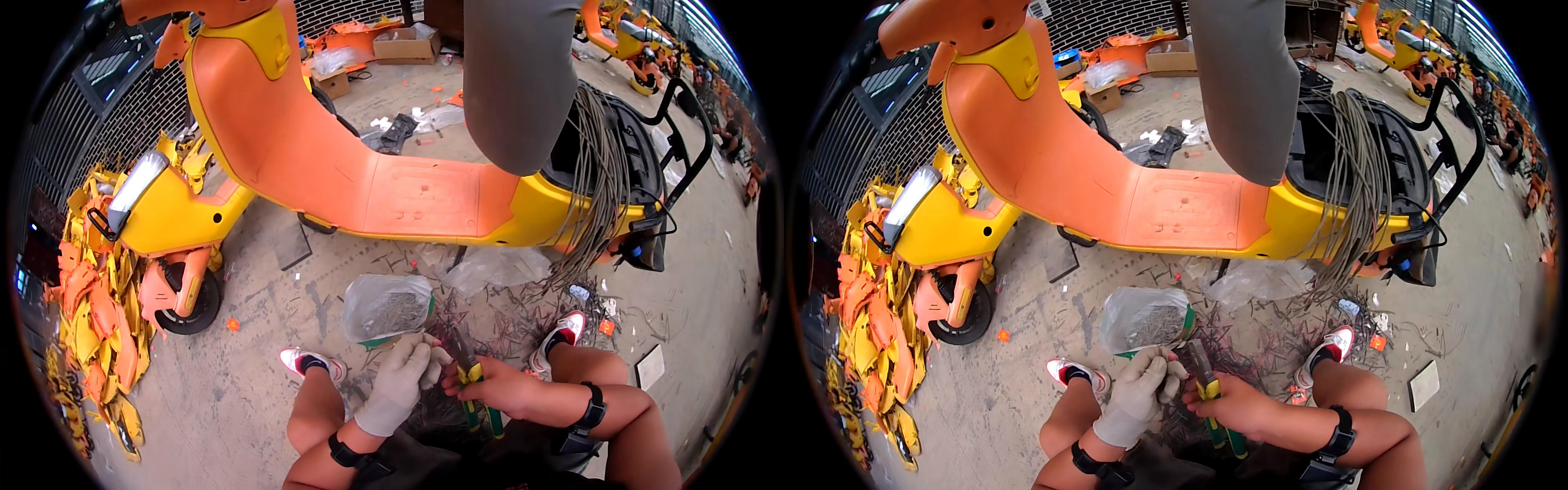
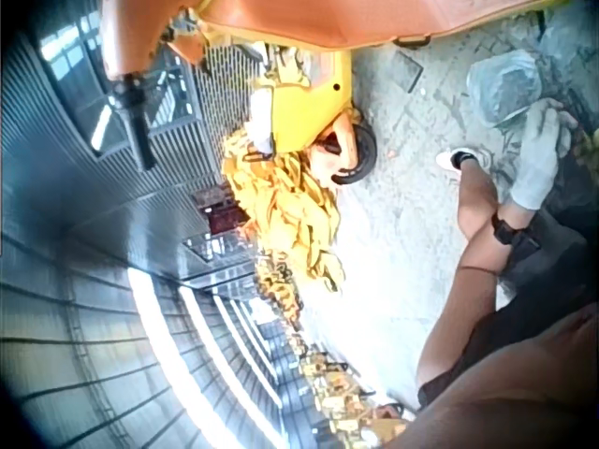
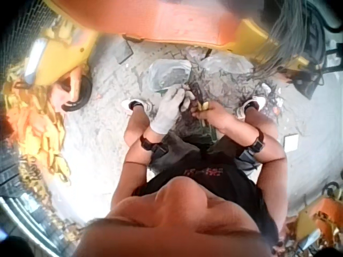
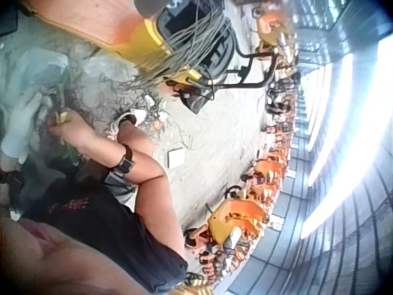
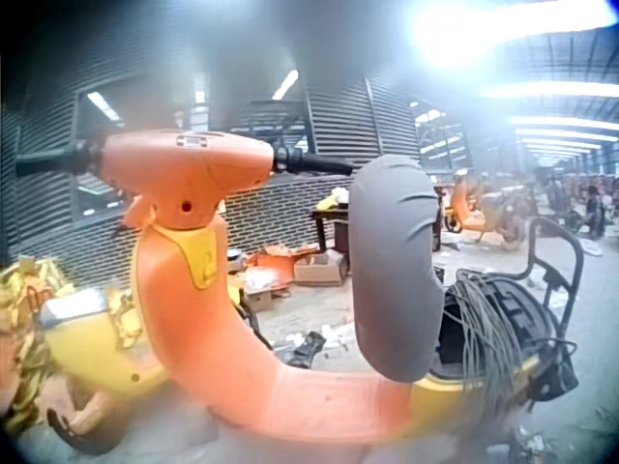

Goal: The person sits on the floor and uses wire strippers to remove the insulation from a bundle of wires. They repeatedly strip sections of the wires and place the removed plastic insulation into a clear plastic bag.

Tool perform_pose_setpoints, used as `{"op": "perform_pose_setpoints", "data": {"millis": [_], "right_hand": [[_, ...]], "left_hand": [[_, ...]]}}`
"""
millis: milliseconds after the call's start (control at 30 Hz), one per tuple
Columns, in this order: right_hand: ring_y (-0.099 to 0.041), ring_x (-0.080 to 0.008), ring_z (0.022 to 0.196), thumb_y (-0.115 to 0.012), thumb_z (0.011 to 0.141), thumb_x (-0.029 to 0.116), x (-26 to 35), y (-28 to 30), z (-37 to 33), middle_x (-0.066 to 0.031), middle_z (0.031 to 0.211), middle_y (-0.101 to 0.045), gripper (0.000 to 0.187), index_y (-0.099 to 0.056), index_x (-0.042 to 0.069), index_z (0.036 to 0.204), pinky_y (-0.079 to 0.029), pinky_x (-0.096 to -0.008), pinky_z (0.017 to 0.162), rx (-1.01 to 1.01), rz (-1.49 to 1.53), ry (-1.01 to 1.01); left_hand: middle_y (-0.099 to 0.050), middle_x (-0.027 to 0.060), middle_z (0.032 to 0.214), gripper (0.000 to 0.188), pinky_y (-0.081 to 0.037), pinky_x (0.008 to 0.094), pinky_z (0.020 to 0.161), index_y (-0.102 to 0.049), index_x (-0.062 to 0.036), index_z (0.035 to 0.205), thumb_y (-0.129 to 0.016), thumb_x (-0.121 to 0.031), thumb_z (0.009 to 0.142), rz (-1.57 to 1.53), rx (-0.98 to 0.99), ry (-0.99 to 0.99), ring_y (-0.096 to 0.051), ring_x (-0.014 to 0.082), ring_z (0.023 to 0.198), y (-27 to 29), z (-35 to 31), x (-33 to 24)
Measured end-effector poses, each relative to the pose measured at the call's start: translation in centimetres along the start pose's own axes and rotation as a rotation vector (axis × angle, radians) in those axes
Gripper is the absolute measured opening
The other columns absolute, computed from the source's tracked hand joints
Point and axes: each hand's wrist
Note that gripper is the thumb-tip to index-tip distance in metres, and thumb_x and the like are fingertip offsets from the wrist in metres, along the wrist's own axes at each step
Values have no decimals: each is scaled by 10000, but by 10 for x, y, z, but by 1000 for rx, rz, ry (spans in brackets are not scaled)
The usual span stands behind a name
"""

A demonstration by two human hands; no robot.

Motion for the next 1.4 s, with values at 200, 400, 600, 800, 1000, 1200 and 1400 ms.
{"op": "perform_pose_setpoints", "data": {"millis": [200,400,600,800,1000,1200,1400], "right_hand": [[-595,-204,1105,-618,803,-97,-4,1,2,-106,1172,-621,447,-528,5,1230,-503,-326,912,15,-77,18],[-599,-199,1088,-612,805,-91,-6,2,1,-107,1178,-621,453,-517,-1,1240,-502,-322,912,5,-70,-3],[-608,-205,1068,-599,804,-101,-5,4,2,-123,1180,-621,466,-506,-5,1250,-503,-330,916,-18,-70,-32],[-602,-205,1089,-585,806,-114,-2,8,4,-114,1183,-622,464,-519,-3,1251,-493,-332,934,-48,-124,1],[-583,-170,1081,-602,798,-99,2,-3,-2,-79,1159,-618,465,-531,11,1244,-486,-313,910,6,-125,-38],[-573,-161,1006,-621,798,-57,2,-5,-4,-60,1074,-615,411,-566,1,1201,-466,-298,877,-1,-139,-5],[-578,-162,960,-648,789,-3,-2,1,-4,-55,1013,-630,377,-578,4,1160,-464,-292,851,-5,-223,20]], "left_hand": [[-625,57,911,241,-373,221,556,-527,3,1147,-473,-197,1024,127,-28,-21,-476,78,646,-4,-1,-1],[-631,43,918,262,-380,196,559,-542,20,1169,-459,-182,1024,149,-63,9,-492,57,650,-4,-2,-10],[-642,45,927,250,-402,202,577,-554,20,1151,-462,-174,1023,125,-88,-23,-513,57,672,-1,-4,-9],[-645,45,919,227,-416,212,607,-569,19,1113,-452,-155,1027,146,-46,-40,-519,64,690,5,-4,-12],[-645,53,883,222,-439,228,630,-552,39,1133,-441,-123,1029,298,-10,-19,-519,78,695,-4,-11,-18],[-652,65,873,222,-468,236,659,-547,36,1151,-467,-128,1024,330,-17,16,-552,92,710,-4,-10,-14],[-670,67,853,207,-500,266,678,-592,9,1106,-515,-155,1005,482,28,-52,-629,119,751,-1,-9,-3]]}}
Point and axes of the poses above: each hand's wrist, its own z-axis towards the middle knuckle, its own y-axis out of the back of the hand, x = y × z
